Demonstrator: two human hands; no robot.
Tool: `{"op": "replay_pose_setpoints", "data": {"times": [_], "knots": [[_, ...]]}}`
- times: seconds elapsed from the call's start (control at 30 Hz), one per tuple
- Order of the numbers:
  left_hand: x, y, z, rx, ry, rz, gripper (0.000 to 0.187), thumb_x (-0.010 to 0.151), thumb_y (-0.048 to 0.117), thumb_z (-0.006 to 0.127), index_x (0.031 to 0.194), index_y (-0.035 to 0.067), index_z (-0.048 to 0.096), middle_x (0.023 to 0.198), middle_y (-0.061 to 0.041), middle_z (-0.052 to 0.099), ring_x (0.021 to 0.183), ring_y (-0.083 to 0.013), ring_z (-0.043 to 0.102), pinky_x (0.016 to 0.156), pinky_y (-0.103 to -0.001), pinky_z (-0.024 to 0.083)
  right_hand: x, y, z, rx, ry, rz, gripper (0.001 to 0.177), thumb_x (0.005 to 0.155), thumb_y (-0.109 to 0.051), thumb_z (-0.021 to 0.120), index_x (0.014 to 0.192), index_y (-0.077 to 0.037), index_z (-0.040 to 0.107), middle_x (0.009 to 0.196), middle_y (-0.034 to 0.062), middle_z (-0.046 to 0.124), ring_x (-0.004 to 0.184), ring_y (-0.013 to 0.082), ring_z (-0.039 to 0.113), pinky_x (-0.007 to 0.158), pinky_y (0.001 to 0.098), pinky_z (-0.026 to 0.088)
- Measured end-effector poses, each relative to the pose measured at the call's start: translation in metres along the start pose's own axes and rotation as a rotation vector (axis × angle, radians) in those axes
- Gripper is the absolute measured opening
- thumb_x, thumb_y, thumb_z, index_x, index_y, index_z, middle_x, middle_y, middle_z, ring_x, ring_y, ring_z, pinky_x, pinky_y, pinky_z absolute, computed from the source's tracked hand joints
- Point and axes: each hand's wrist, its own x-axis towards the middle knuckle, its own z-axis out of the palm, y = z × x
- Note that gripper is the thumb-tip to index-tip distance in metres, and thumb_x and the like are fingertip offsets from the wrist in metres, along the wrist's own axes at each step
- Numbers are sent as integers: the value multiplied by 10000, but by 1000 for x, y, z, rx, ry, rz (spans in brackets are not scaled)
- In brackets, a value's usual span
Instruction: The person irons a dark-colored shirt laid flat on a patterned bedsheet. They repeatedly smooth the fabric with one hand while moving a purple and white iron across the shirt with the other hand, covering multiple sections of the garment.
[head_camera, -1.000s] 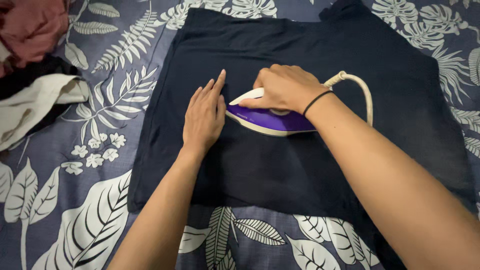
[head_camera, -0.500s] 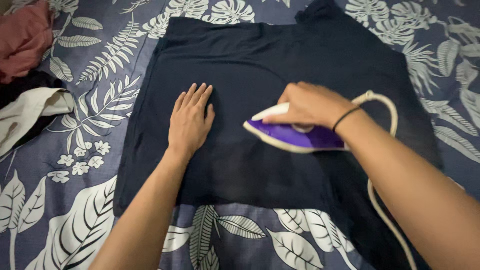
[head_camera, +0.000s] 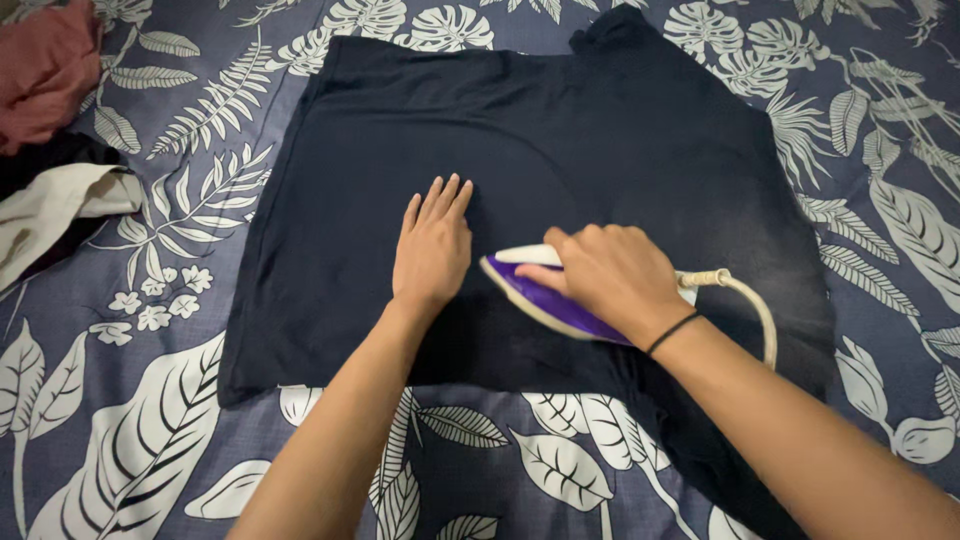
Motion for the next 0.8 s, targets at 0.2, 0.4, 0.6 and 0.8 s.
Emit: {"op": "replay_pose_setpoints", "data": {"times": [0.2,0.4,0.6,0.8], "knots": [[-6,8,-7,4,-15,43,529,1012,249,485,1503,52,474,1577,-107,457,1494,-264,353,1228,-461,243,23,9,17,-85,109,75,576,939,-638,570,964,-90,746,653,147,712,596,326,725,543,431,577],[-5,11,-9,9,-38,94,558,996,262,499,1517,62,471,1582,-100,461,1493,-254,370,1234,-452,250,56,32,36,-140,193,139,588,954,-645,606,971,-78,760,672,151,716,614,326,731,572,419,575],[-2,10,-6,4,-60,59,565,988,282,501,1511,71,468,1580,-100,456,1493,-246,367,1237,-449,240,91,57,47,-136,208,241,569,971,-617,674,918,-61,786,707,166,733,644,320,739,596,417,578],[-7,10,-6,24,-56,33,562,1013,297,485,1535,93,446,1602,-89,433,1508,-243,349,1248,-448,235,100,66,33,106,-18,349,607,903,-626,734,976,-26,792,807,227,740,726,377,755,680,469,608]]}}
